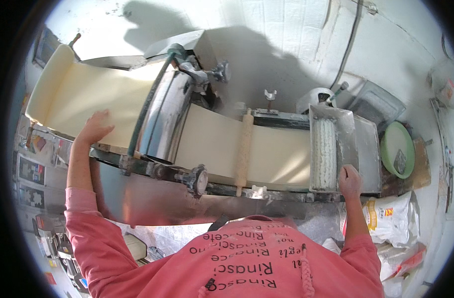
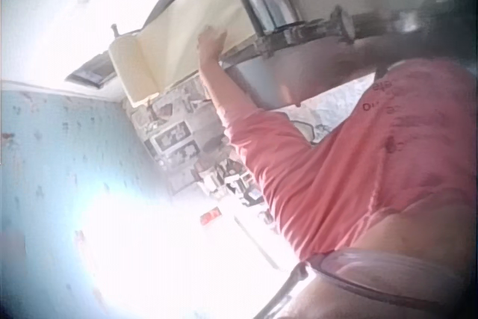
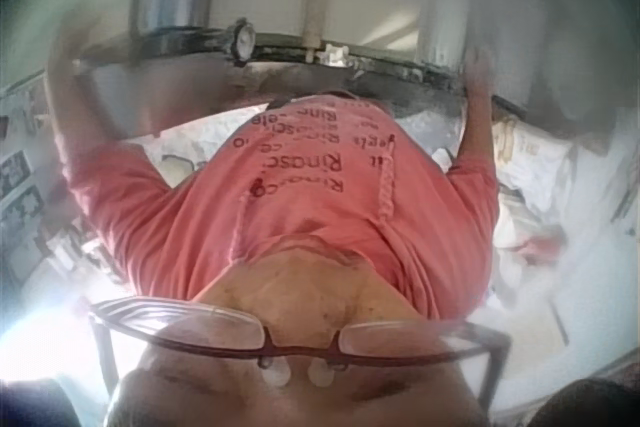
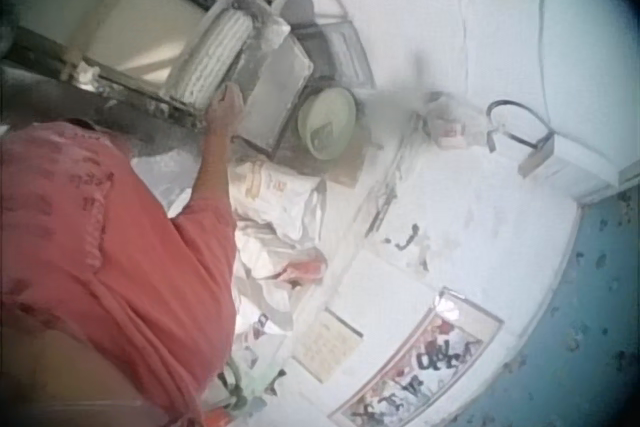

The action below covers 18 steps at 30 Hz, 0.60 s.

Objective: The person organizes plastic bags and containers on a stainless steel table, then operates a dough sheeter to flatten a sheet of dough. They repeatedly feed the dough through the machine, adjusting its position to ensure even thickness.

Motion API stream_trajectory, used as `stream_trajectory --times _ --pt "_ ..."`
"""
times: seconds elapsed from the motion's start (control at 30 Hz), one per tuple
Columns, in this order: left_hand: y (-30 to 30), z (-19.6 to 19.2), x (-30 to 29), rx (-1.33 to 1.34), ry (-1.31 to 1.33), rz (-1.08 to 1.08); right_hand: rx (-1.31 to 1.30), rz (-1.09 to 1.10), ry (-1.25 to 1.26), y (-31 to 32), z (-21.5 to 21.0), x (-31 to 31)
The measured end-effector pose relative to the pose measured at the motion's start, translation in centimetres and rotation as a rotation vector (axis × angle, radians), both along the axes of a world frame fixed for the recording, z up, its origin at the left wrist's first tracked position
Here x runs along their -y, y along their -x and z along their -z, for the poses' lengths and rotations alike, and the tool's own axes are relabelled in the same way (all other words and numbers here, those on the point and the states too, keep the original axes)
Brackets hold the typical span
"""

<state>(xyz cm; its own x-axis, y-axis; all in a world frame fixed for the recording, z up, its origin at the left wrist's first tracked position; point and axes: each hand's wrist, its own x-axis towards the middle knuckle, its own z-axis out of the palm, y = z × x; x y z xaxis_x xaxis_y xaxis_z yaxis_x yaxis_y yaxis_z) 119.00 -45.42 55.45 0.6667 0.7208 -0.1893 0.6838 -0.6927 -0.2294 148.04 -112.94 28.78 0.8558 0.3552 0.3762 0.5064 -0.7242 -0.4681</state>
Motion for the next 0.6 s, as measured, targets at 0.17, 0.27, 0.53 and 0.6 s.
stream_trajectory --times 0.17,0.27,0.53,0.6 --pt "-0.6 -0.4 1.6 -0.012 -0.013 -0.021 -0.057 -0.007 -0.034 0.1 -0.3 0.0" --pt "-0.8 -0.6 2.0 -0.032 -0.018 -0.038 -0.046 -0.002 -0.006 0.1 -0.4 0.0" --pt "-0.8 -0.1 1.2 -0.023 -0.021 0.046 -0.042 0.014 0.010 0.1 -0.1 0.2" --pt "-0.7 -0.2 1.0 -0.020 -0.025 0.039 -0.035 0.006 0.009 0.0 -0.1 0.1"
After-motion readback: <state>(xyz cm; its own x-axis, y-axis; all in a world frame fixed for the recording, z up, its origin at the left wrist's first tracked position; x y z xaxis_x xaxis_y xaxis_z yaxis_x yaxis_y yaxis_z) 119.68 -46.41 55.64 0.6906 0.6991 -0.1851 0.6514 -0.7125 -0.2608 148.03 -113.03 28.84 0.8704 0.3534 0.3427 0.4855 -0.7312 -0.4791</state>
